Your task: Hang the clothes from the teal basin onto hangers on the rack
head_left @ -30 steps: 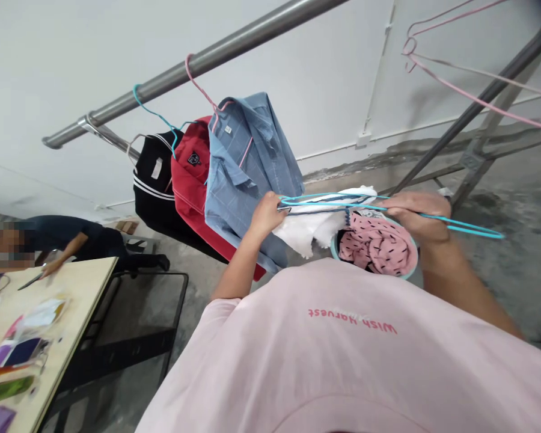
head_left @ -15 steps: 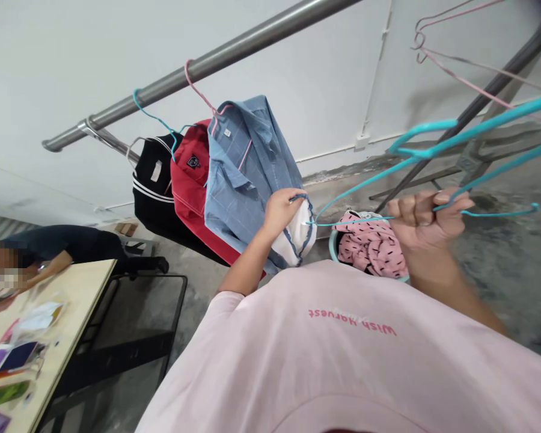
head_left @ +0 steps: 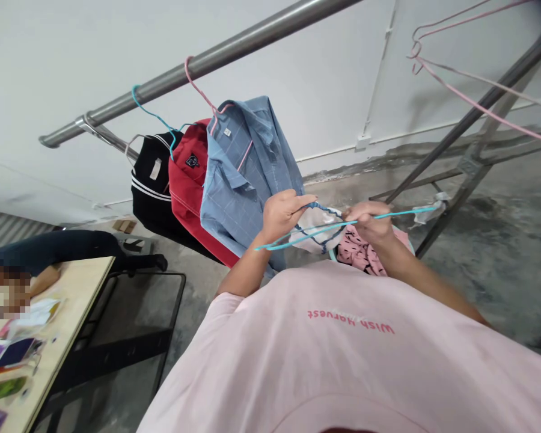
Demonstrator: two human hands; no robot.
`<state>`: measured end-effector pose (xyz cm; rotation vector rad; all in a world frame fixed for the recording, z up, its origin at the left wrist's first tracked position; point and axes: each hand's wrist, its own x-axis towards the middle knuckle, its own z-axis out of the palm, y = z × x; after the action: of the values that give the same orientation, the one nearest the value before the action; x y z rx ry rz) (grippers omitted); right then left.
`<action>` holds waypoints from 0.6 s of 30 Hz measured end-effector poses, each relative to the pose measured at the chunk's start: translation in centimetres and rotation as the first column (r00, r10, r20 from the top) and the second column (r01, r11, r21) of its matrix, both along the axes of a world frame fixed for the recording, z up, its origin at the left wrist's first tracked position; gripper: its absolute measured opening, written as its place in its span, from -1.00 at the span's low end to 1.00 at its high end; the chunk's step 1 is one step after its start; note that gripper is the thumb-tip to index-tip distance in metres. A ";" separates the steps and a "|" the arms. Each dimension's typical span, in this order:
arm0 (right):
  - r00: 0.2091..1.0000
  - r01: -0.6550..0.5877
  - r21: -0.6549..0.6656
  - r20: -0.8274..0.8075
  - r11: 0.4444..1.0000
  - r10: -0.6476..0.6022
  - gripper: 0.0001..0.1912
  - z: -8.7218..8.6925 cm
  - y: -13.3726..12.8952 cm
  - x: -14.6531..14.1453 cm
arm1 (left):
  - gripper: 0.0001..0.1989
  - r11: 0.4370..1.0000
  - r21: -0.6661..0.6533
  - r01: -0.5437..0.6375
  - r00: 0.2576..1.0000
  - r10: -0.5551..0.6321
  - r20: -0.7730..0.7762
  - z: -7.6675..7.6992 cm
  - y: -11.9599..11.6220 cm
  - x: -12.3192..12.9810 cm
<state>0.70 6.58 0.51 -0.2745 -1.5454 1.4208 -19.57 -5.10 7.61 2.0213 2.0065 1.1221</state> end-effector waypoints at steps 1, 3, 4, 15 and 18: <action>0.998 -0.011 0.047 0.056 0.999 0.009 -0.57 -0.4 0.2 0.2 | -0.76 1.000 0.018 -0.011 1.000 0.012 -0.022 0.0 -0.1 -0.3; 0.986 -0.019 0.157 0.165 0.987 -0.007 -0.76 -0.5 0.5 1.2 | -0.76 0.998 0.033 -0.056 0.995 0.059 -0.083 -0.2 -0.2 -1.3; 0.978 -0.003 0.215 0.204 0.977 -0.042 -0.81 -0.2 0.7 1.9 | -0.77 0.996 0.029 -0.090 0.988 0.093 -0.120 -0.5 -0.2 -1.9; 0.929 0.072 0.505 0.280 0.860 -0.242 -0.87 1.0 3.2 5.7 | -0.64 0.899 0.096 -0.427 0.903 0.429 -0.002 -3.3 -0.5 -5.7; 0.861 -0.070 0.438 0.481 0.896 -0.167 -0.79 0.3 2.8 4.3 | -0.64 0.925 0.081 -0.372 0.928 0.368 0.059 -3.0 0.1 -4.6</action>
<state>5.05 9.34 0.80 -0.4312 -2.2319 0.9457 -24.14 -5.01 4.63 1.6741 2.4253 1.3291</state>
